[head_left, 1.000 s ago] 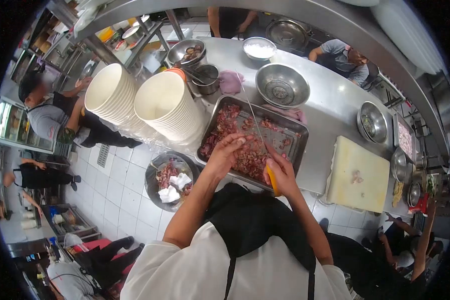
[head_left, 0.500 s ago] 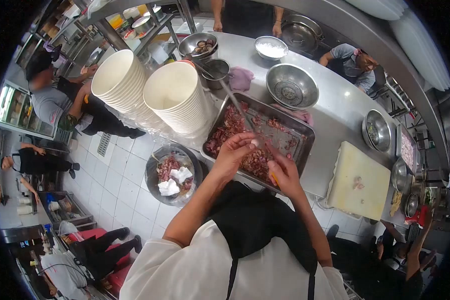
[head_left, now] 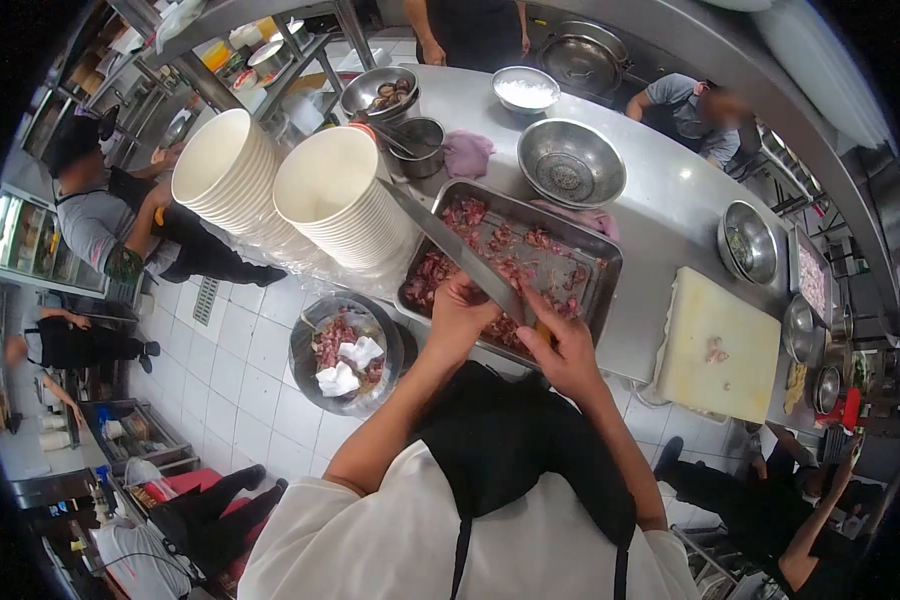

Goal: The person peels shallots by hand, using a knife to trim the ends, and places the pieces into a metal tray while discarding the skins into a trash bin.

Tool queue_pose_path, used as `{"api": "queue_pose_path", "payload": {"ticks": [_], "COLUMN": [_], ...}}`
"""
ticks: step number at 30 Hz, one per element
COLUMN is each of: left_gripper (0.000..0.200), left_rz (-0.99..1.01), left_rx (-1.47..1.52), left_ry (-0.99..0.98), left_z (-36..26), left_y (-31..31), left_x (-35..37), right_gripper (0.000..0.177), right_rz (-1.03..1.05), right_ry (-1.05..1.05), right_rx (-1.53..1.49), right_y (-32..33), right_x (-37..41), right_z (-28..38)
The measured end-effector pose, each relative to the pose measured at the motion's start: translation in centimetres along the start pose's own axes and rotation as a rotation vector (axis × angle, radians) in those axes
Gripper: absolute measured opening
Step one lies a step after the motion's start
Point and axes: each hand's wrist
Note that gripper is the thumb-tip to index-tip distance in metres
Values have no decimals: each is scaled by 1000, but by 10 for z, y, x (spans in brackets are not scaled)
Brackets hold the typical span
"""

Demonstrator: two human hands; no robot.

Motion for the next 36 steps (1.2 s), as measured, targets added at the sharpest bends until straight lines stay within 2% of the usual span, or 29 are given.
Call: {"api": "queue_pose_path", "payload": {"ticks": [4,7,10,13,22,28,36], "left_gripper": [30,30,27,28,26,27,30], "left_rz": [15,34,18,50,81,23,34], "left_rx": [-47,106,293,368,597,583,386], "left_ry": [3,39,93,135,213,192,165], "left_z": [17,10,-6,1,5,8,-1], "left_y": [7,1,-10,-2,10,14,8], "left_x": [2,2,0,2,-3,-4,1], "right_gripper": [46,46,49,49,48,51,49], "right_rz": [-81,33,-55,-109,10,-59,19], "right_ry": [41,-247,-266,-277,-495,-402,-236], "right_rx": [-36,-305,-673,-808,-702,-712,-618], "right_y": [-3,-4,-6,-5,-5,-8,-8], "right_x": [0,7,4,3,4,2,6], "right_z": [-7,-15,-12,-14,-26,-19,-15]}}
Point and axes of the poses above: each hand's wrist, its own x-axis away from the middle knuckle, its own y-axis out of the back of the hand, z = x × y, and after that the axes turned 11 degrees about z, right-handed
